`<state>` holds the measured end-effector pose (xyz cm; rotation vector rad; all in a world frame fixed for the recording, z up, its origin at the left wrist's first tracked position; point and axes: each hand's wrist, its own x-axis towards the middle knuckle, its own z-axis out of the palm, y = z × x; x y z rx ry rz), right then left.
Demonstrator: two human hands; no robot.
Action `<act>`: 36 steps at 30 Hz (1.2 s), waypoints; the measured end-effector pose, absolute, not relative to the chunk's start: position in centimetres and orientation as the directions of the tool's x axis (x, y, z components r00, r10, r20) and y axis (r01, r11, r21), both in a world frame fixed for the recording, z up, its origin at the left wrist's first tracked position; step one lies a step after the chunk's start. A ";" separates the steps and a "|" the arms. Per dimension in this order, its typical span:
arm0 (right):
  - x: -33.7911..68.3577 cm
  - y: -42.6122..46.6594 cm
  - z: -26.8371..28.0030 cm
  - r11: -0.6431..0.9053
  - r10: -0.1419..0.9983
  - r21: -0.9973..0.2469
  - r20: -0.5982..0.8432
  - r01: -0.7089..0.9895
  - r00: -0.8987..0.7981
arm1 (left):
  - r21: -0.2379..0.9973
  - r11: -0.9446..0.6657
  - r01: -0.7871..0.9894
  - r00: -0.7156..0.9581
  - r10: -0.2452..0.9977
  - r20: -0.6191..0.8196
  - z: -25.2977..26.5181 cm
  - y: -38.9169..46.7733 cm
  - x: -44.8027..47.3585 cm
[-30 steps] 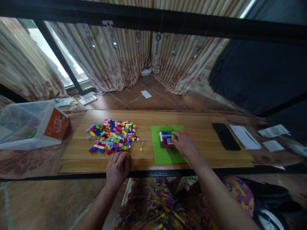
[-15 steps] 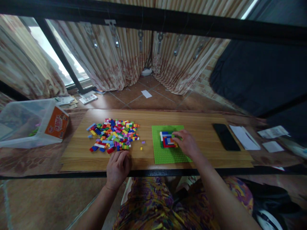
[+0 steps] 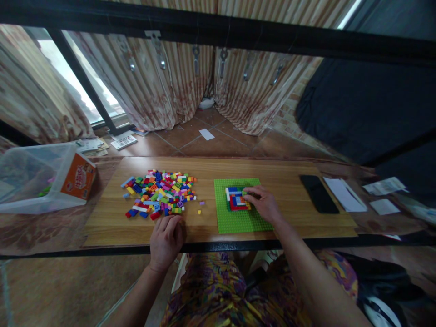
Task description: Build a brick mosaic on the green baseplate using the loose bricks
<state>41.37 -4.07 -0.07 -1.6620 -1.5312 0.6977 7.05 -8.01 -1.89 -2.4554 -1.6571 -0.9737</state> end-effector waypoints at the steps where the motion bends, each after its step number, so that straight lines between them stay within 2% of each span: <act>1: 41.5 -4.0 -0.2 0.003 0.987 -0.835 0.090 0.551 0.131 | 0.314 -0.435 0.844 0.239 0.829 0.505 -1.9 -8.0 7.1; 11: 41.9 -3.8 0.0 0.039 0.993 -0.841 0.092 0.539 0.072 | 0.304 -0.436 0.847 0.240 0.824 0.514 -1.7 -8.0 7.1; 21: 41.7 -3.2 0.0 -0.076 0.987 -0.849 0.013 0.523 0.163 | 0.306 -0.445 0.842 0.247 0.821 0.515 -1.8 -8.0 7.1; 29: 41.4 -3.0 -0.5 -0.117 0.950 -0.915 0.009 0.385 0.311 | 0.294 -0.441 0.848 0.242 0.816 0.525 -1.7 -8.0 7.2; 36: 40.9 -2.3 -0.5 -0.190 0.942 -0.771 0.032 0.608 0.335 | 0.301 -0.445 0.844 0.245 0.817 0.521 -1.8 -8.0 7.2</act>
